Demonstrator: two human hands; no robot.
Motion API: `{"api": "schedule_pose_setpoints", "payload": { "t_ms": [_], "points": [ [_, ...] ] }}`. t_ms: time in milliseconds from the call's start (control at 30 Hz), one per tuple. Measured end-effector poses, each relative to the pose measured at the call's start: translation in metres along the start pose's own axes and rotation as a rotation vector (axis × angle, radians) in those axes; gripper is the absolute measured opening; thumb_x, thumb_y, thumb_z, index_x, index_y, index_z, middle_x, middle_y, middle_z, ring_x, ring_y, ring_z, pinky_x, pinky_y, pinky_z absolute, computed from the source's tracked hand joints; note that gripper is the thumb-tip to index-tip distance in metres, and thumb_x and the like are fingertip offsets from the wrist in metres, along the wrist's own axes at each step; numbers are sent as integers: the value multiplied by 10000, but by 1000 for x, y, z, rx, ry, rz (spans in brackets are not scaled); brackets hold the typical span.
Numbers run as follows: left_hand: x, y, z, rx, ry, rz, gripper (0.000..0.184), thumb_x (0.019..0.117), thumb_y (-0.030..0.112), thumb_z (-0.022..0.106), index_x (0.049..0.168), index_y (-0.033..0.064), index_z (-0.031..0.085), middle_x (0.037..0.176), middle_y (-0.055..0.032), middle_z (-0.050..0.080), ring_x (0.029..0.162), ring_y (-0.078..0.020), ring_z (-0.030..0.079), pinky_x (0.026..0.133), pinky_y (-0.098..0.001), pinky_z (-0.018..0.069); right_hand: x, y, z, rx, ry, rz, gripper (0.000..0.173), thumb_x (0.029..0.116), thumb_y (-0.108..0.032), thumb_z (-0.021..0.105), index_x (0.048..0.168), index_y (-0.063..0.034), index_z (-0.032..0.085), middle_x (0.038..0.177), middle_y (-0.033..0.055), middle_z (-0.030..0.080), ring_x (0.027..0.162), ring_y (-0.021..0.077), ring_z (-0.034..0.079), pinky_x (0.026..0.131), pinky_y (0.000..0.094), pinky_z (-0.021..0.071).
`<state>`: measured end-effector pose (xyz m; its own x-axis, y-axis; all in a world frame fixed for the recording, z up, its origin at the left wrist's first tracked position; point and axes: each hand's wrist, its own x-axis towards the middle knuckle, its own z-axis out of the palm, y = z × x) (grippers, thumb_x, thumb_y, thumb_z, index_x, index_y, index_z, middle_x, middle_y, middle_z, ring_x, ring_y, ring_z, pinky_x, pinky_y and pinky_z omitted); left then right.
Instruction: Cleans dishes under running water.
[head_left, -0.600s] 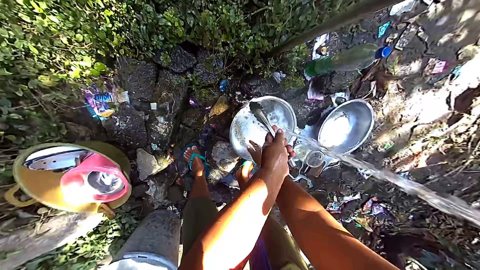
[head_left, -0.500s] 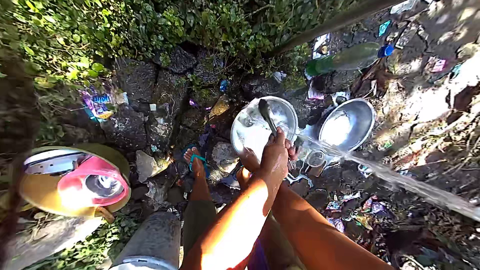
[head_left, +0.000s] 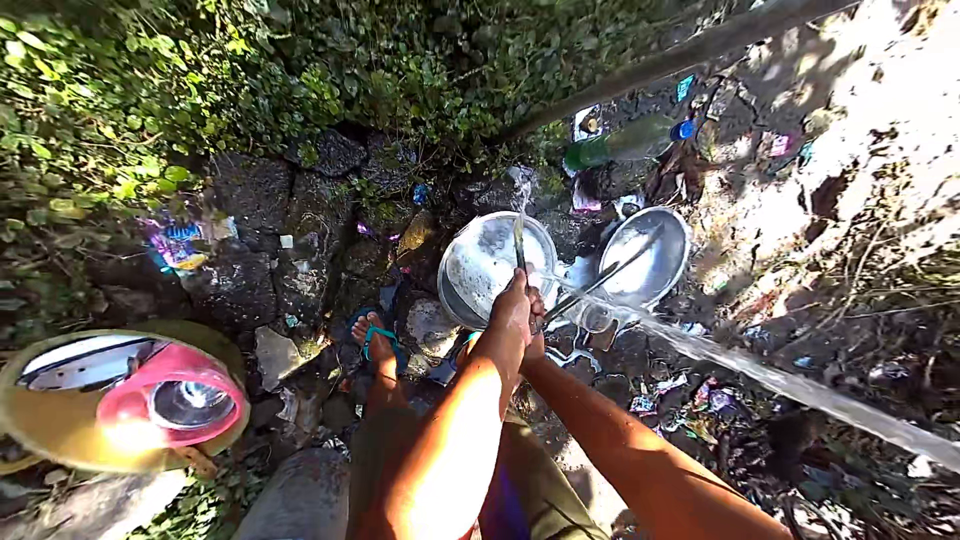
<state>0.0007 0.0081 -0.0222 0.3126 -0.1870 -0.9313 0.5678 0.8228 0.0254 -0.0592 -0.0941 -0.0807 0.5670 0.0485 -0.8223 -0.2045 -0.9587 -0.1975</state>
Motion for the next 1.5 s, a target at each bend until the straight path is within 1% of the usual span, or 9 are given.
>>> {"api": "schedule_pose_setpoints", "payload": {
  "t_ms": [167,300,400,533,767,867,933,1300,1500],
  "points": [
    [-9,11,15,223,41,366,412,1103,427,387,1394,180,544,664,41,415,502,-67,380,490,-224,375,-21,-13,-48,-360,-98,-127,372,1033,-180,499,1306,28,643,1392,265,588,1326,427,541,1085,590,434],
    [-25,23,54,651,13,602,489,1074,256,531,1530,101,444,1317,-186,637,1084,-259,645,938,-451,520,-26,-29,-90,-292,-144,-109,438,1052,-216,494,1362,80,579,1407,304,565,1356,450,511,1126,590,395],
    [-45,22,78,914,-15,654,512,1054,238,571,1533,98,457,1340,-201,639,1214,-317,631,1051,-522,481,-62,-74,-157,-214,-415,-24,474,1111,-117,385,1538,84,351,1624,249,344,1535,371,290,1261,465,183],
    [-84,28,63,1036,-35,721,512,1046,226,592,1536,139,472,1372,-148,642,1246,-264,630,1085,-482,477,-70,-87,-168,23,-298,-90,412,1072,-76,478,1437,115,481,1510,276,490,1443,360,441,1218,429,290],
    [-145,35,-55,926,54,886,466,993,189,642,1423,22,575,957,-92,689,805,-99,601,789,-276,506,-4,-68,-134,-258,-113,-171,460,1036,-207,566,1383,95,548,1404,343,548,1356,504,490,1126,668,354],
    [-189,37,-130,693,288,727,527,1034,189,567,1507,-10,448,1212,-179,676,992,-138,653,917,-303,522,28,-65,-145,-234,-125,-189,411,1031,-189,606,1324,98,589,1322,358,589,1278,512,544,1095,660,390],
    [-210,34,-190,402,472,757,497,1037,144,517,1497,-21,427,1036,-117,634,775,-108,589,721,-276,521,35,-71,-152,-222,-129,-186,422,1058,-149,540,1396,103,518,1357,369,552,1281,503,531,1093,633,391],
    [-302,179,-444,-638,1024,767,197,1089,169,404,974,76,534,692,16,513,500,-63,473,499,-213,463,-6,-97,-134,-324,115,-26,467,1041,-233,586,1362,104,551,1348,415,537,1299,571,498,1070,745,341],
    [-252,255,-517,-735,916,697,392,1111,328,376,1382,51,432,1107,-140,587,875,-211,627,753,-370,563,-13,-105,-129,-361,95,14,407,1040,-203,597,1311,101,585,1304,406,567,1260,568,523,1040,756,348]
  ]
}}
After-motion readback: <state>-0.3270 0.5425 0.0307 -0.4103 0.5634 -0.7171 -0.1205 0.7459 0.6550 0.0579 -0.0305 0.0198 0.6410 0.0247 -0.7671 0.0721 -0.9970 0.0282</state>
